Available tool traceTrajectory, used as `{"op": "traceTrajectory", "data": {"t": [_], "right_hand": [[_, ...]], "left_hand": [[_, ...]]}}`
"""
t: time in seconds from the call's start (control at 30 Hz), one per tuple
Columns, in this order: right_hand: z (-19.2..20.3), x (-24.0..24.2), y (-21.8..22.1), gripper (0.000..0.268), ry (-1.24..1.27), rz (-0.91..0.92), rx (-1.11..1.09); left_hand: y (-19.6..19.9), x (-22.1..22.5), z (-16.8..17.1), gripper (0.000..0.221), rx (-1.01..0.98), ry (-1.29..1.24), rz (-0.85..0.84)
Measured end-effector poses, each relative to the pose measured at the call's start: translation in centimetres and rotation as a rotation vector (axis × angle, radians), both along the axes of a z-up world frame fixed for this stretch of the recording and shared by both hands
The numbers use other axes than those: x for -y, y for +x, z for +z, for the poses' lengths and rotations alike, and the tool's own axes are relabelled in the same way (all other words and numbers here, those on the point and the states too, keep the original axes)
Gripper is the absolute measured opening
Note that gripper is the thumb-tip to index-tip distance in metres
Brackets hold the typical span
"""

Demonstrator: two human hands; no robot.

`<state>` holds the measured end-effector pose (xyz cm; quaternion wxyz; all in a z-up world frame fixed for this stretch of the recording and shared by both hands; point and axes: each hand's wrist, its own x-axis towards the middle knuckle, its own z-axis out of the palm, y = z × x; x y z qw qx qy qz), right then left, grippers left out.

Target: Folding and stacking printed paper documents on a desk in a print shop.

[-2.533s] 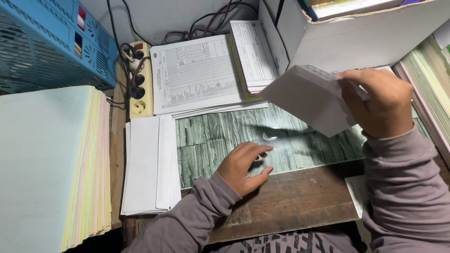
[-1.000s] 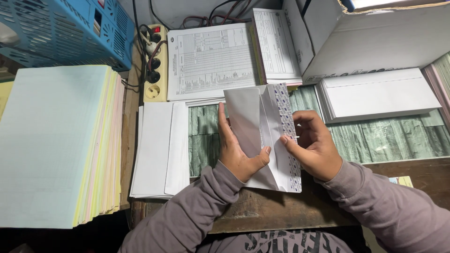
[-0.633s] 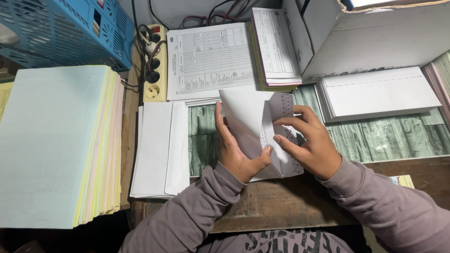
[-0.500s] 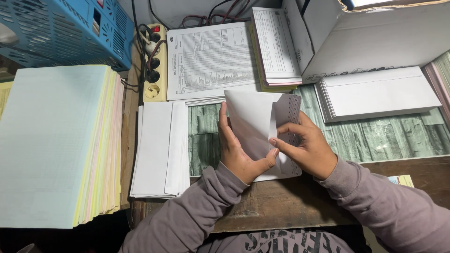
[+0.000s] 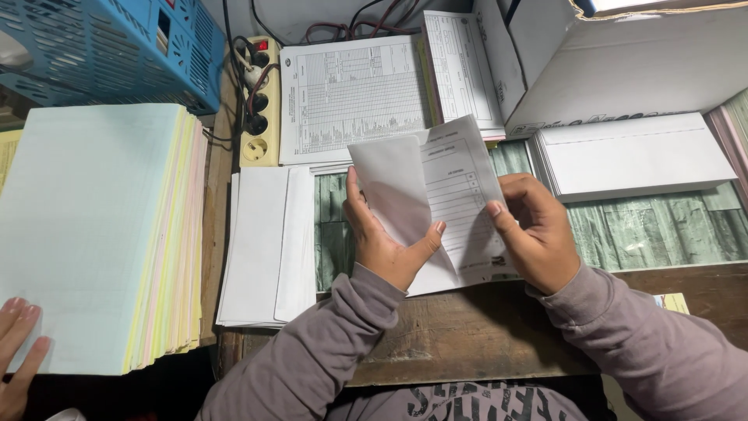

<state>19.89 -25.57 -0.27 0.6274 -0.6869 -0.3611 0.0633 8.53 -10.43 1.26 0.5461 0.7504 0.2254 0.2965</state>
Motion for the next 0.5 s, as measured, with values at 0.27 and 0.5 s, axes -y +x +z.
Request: {"op": "traceTrajectory", "data": {"t": [0.27, 0.5], "right_hand": [[1.5, 0.8, 1.6, 0.020, 0.028, -0.208, 0.146], [1.7, 0.5, 3.0, 0.021, 0.033, -0.315, 0.394]], "left_hand": [[0.4, -1.1, -1.5, 0.112, -0.089, 0.070, 0.111], [0.4, -1.3, -1.6, 0.114, -0.120, 0.090, 0.127]]}}
